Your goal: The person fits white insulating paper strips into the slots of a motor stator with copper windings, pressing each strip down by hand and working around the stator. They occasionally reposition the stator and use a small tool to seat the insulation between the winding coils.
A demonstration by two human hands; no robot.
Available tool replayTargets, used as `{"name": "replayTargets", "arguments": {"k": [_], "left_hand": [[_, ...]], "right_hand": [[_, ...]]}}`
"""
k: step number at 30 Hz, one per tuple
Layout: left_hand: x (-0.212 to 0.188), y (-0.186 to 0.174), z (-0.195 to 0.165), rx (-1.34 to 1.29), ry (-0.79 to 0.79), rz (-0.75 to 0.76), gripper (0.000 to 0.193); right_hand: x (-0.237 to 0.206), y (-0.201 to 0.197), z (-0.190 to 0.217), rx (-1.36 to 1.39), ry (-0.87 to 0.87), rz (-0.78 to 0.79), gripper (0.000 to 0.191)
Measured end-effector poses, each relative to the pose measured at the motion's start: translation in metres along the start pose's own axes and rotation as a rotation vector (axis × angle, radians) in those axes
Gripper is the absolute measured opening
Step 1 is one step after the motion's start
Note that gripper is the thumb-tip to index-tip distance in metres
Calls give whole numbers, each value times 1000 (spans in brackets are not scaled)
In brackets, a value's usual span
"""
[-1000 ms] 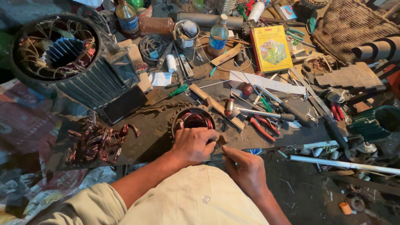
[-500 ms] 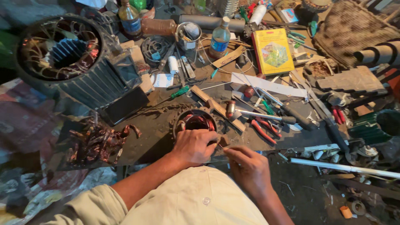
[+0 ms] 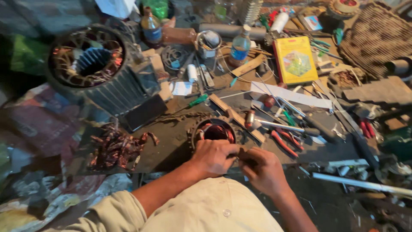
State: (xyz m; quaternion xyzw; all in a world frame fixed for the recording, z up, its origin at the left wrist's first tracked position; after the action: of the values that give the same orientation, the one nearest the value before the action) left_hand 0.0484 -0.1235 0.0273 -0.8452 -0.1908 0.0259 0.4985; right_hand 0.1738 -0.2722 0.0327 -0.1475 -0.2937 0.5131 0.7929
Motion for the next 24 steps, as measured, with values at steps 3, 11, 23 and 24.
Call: {"name": "replayTargets", "arguments": {"k": [3, 11, 23, 24], "left_hand": [[-2, 0, 3, 14, 27, 14, 21], [-5, 2, 7, -29, 9, -6, 14], [-3, -7, 1, -29, -20, 16, 16], [-3, -8, 1, -35, -2, 0, 18]], "right_hand": [[-2, 8, -47, 615, 724, 37, 5], [-8, 18, -52, 663, 709, -132, 12], [-12, 13, 1, -304, -12, -48, 15], [-17, 15, -9, -276, 11, -72, 13]]}}
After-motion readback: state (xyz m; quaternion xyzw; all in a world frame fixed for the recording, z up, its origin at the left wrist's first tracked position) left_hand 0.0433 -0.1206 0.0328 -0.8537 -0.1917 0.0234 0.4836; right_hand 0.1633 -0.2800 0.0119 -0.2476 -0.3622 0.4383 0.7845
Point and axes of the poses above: each hand's wrist, its own x-axis towards the middle knuckle, its own y-axis out of the palm, z = x × y, the point moved 2 cm from there along x, towards the middle knuckle, and after that the axes turned 11 degrees about x, right-handed, at the moved point
